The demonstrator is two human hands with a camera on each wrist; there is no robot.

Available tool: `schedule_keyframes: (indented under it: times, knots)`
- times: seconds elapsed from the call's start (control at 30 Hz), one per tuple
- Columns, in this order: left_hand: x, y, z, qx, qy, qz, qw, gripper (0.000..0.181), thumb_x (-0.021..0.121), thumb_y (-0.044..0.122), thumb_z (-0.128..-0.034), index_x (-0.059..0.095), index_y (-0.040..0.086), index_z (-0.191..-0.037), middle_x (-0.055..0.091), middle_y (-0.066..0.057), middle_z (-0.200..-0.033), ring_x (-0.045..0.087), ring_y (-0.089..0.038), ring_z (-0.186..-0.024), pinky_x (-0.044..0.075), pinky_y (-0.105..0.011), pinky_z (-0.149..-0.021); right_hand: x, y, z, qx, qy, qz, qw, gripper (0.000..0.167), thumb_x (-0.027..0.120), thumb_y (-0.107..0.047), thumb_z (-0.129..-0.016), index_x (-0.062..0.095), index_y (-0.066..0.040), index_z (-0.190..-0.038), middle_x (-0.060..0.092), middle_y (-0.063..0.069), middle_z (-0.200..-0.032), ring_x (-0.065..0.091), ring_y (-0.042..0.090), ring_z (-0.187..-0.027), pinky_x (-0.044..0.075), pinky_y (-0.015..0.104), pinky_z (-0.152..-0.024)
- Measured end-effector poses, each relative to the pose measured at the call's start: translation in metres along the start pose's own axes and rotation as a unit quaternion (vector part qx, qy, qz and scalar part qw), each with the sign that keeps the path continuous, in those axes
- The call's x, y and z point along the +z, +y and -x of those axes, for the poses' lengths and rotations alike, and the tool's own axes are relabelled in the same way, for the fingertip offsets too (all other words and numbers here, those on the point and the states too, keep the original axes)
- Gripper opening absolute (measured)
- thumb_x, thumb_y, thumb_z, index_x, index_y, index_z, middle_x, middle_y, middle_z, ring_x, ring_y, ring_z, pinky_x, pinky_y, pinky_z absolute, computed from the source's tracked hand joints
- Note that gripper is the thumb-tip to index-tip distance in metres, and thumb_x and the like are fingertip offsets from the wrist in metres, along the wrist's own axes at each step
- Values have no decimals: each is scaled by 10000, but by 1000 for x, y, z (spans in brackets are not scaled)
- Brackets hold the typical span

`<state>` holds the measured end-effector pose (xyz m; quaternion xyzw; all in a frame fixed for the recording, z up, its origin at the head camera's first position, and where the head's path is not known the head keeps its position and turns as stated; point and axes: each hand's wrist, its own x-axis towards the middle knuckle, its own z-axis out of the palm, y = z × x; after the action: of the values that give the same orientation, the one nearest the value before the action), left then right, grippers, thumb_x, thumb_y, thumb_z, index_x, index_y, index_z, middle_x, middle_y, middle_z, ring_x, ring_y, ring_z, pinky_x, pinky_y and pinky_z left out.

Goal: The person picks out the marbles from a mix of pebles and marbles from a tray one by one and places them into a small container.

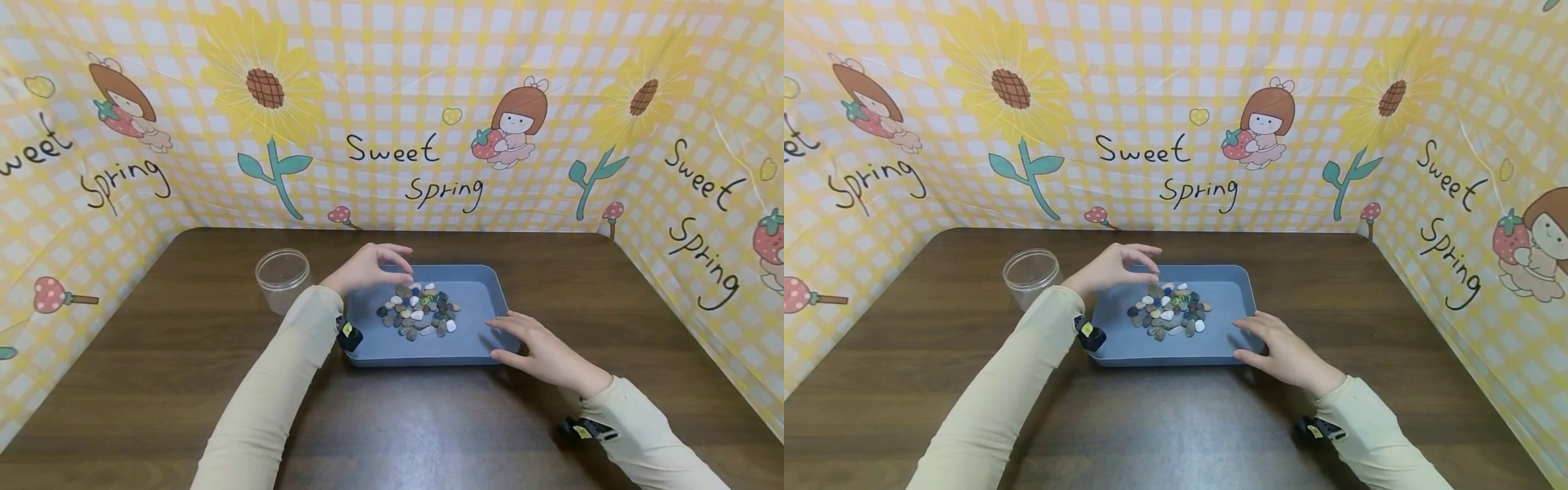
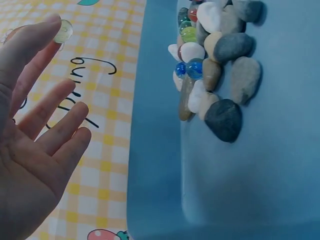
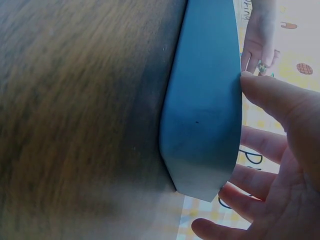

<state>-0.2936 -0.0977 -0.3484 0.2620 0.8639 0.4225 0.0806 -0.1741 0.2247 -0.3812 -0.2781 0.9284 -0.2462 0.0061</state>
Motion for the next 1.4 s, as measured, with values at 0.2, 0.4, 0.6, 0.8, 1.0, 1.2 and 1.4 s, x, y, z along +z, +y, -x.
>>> schedule_keyframes:
  times: [0.2, 0.4, 0.6, 0.8, 1.0, 1.2, 1.4]
  knots:
    - [-5, 2, 2, 91, 52, 209, 9997, 154, 722, 215, -817, 733, 105, -924, 515, -55, -1384, 445, -271, -1317, 380, -458, -1075, 0, 0, 0, 11, 6, -7, 10000, 486, 644, -283, -874, 546, -34, -1280, 525, 233, -1323, 354, 460, -1311, 337, 616, -1018]
    - [-10, 7, 6, 146, 88, 245, 9996, 155, 724, 230, -815, 733, 120, -923, 515, -35, -1383, 423, -241, -1332, 359, -454, -1093, 0, -1, 0, 58, -31, -26, 10000, 494, 636, -301, -879, 541, -39, -1287, 519, 226, -1333, 343, 452, -1322, 331, 615, -1025]
    - [-16, 13, 11, 143, 274, 127, 9994, 138, 725, 243, -811, 733, 138, -900, 531, -7, -1365, 410, -185, -1335, 372, -448, -1083, 0, -2, 0, 68, -28, -31, 10000, 493, 640, -300, -876, 543, -43, -1286, 524, 220, -1330, 347, 450, -1320, 335, 612, -1024]
    - [-21, 19, 17, 162, 416, 142, 9989, 140, 726, 231, -811, 729, 129, -906, 534, -12, -1360, 411, -184, -1334, 388, -475, -1063, -1, -2, 0, 89, -25, -32, 10000, 490, 643, -297, -874, 545, -47, -1284, 520, 227, -1330, 351, 451, -1316, 337, 617, -1020]
    - [-26, 20, 20, 112, 449, 95, 9989, 160, 727, 252, -810, 725, 139, -923, 526, -3, -1368, 403, -178, -1337, 413, -475, -1038, -1, -2, 0, 97, -48, -44, 9999, 495, 643, -299, -874, 541, -49, -1289, 513, 231, -1337, 347, 448, -1320, 334, 617, -1022]
    - [-32, 21, 24, 95, 508, 169, 9985, 181, 727, 255, -810, 718, 126, -936, 511, -33, -1385, 400, -196, -1342, 372, -497, -1069, -1, -2, 0, 128, -58, -47, 9999, 500, 642, -305, -875, 539, -51, -1293, 508, 232, -1342, 342, 447, -1324, 332, 617, -1024]
    - [-39, 21, 30, 121, 575, 367, 9976, 190, 724, 229, -814, 709, 96, -949, 504, -39, -1391, 391, -216, -1353, 322, -475, -1113, -1, -2, 0, 113, -56, -30, 9999, 497, 643, -298, -874, 538, -48, -1290, 507, 239, -1339, 346, 453, -1319, 335, 615, -1022]
